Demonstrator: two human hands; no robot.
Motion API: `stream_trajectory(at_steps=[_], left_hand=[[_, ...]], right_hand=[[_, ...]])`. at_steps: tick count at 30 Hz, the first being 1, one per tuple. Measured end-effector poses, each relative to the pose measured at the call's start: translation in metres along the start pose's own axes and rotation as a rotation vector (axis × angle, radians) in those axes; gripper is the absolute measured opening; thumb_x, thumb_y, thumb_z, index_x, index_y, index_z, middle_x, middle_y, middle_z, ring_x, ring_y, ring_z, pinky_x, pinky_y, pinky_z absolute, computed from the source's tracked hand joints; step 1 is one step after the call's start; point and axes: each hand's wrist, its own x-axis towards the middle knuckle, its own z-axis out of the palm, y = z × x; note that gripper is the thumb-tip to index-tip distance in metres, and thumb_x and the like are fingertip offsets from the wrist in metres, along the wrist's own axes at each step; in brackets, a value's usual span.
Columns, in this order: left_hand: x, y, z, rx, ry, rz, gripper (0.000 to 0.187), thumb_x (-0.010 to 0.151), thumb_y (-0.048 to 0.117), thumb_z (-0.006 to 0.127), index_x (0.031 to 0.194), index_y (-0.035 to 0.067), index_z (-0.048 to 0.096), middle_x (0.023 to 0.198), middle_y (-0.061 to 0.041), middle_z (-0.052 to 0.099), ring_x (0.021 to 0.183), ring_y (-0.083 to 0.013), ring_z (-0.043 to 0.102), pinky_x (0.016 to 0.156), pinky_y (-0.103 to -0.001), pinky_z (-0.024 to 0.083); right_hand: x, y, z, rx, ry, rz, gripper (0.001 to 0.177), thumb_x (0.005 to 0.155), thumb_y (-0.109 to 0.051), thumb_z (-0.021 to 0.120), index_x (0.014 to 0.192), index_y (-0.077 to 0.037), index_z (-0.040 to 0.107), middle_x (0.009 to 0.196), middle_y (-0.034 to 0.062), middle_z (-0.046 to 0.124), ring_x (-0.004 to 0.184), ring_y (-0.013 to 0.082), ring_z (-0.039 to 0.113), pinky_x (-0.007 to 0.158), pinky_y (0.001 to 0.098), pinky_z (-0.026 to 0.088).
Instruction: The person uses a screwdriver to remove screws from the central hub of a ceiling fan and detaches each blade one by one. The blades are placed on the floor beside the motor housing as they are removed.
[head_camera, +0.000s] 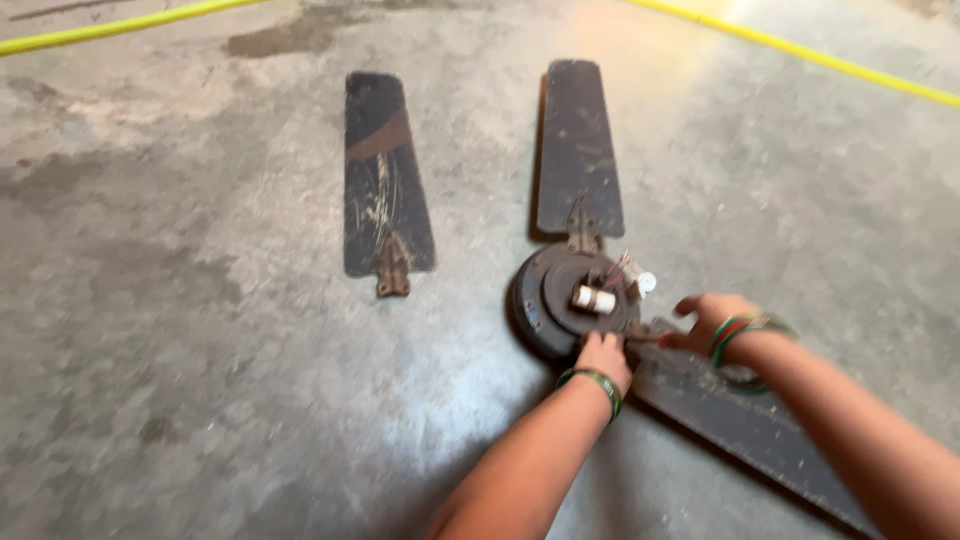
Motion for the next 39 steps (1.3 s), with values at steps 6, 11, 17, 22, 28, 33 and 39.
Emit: stream_trajectory(at_steps=[6, 11, 17, 22, 28, 33, 39], left_hand=[[-0.008, -0.002, -0.001, -0.007, 0.028, -0.012, 0.043, 0.099, 0.029, 0.053, 0.139, 0.017, 0.064, 0.161, -0.014, 0.038, 0.140, -0.0305, 0.041, 0.101, -0.053, 0.038], [-0.024, -0.008, 0.001, 0.015, 0.105, 0.018, 0.043, 0.098, 0.026, 0.053, 0.138, 0.012, 0.064, 0.161, -0.014, 0.040, 0.139, -0.0285, 0.043, 0.098, -0.052, 0.042], [-0.045, -0.021, -0.004, 0.009, 0.255, 0.071, 0.049, 0.094, 0.021, 0.055, 0.140, 0.003, 0.060, 0.159, -0.016, 0.043, 0.137, -0.0249, 0.046, 0.095, -0.047, 0.043], [-0.057, -0.024, -0.016, 0.047, 0.180, 0.101, 0.062, 0.087, 0.025, 0.061, 0.143, 0.001, 0.053, 0.159, -0.017, 0.039, 0.137, -0.0269, 0.043, 0.096, -0.045, 0.042], [-0.050, -0.014, -0.012, 0.042, 0.228, 0.036, 0.056, 0.092, 0.024, 0.059, 0.143, 0.002, 0.055, 0.159, -0.014, 0.039, 0.136, -0.0270, 0.044, 0.097, -0.047, 0.042], [-0.036, -0.008, -0.005, -0.014, 0.175, -0.031, 0.050, 0.092, 0.023, 0.060, 0.139, 0.008, 0.060, 0.159, -0.012, 0.040, 0.138, -0.0269, 0.043, 0.096, -0.046, 0.043], [-0.032, -0.009, -0.003, -0.054, 0.190, -0.062, 0.046, 0.092, 0.021, 0.060, 0.137, 0.009, 0.063, 0.158, -0.010, 0.044, 0.136, -0.0255, 0.046, 0.094, -0.045, 0.045]], right_hand=[[-0.001, 0.008, -0.009, -0.052, -0.087, 0.178, 0.052, 0.090, -0.060, 0.069, 0.108, -0.014, 0.084, 0.113, 0.0149, 0.079, 0.110, 0.0350, 0.073, 0.098, 0.0441, 0.056], [-0.026, -0.024, -0.021, -0.157, -0.050, 0.163, 0.052, 0.087, -0.059, 0.072, 0.094, -0.008, 0.081, 0.103, 0.0157, 0.078, 0.100, 0.0347, 0.075, 0.086, 0.0447, 0.061], [-0.040, -0.027, -0.029, -0.259, -0.033, 0.074, 0.052, 0.092, -0.059, 0.065, 0.088, -0.009, 0.080, 0.092, 0.0139, 0.078, 0.091, 0.0327, 0.076, 0.079, 0.0426, 0.062], [-0.041, -0.017, -0.017, -0.369, -0.036, -0.016, 0.054, 0.096, -0.062, 0.054, 0.086, -0.016, 0.080, 0.090, 0.0088, 0.078, 0.090, 0.0278, 0.076, 0.076, 0.0404, 0.062], [-0.048, -0.006, -0.009, -0.535, 0.007, -0.182, 0.053, 0.099, -0.062, 0.047, 0.090, -0.020, 0.077, 0.089, 0.0057, 0.078, 0.086, 0.0253, 0.077, 0.073, 0.0398, 0.062], [-0.048, -0.021, -0.008, -0.554, -0.003, -0.182, 0.052, 0.100, -0.061, 0.050, 0.098, -0.019, 0.080, 0.099, 0.0059, 0.080, 0.095, 0.0249, 0.078, 0.081, 0.0397, 0.064], [-0.027, -0.022, -0.026, -0.091, 0.095, -0.011, 0.070, 0.087, -0.068, 0.065, 0.134, -0.016, 0.067, 0.121, 0.0155, 0.075, 0.115, 0.0349, 0.070, 0.098, 0.0453, 0.057]])
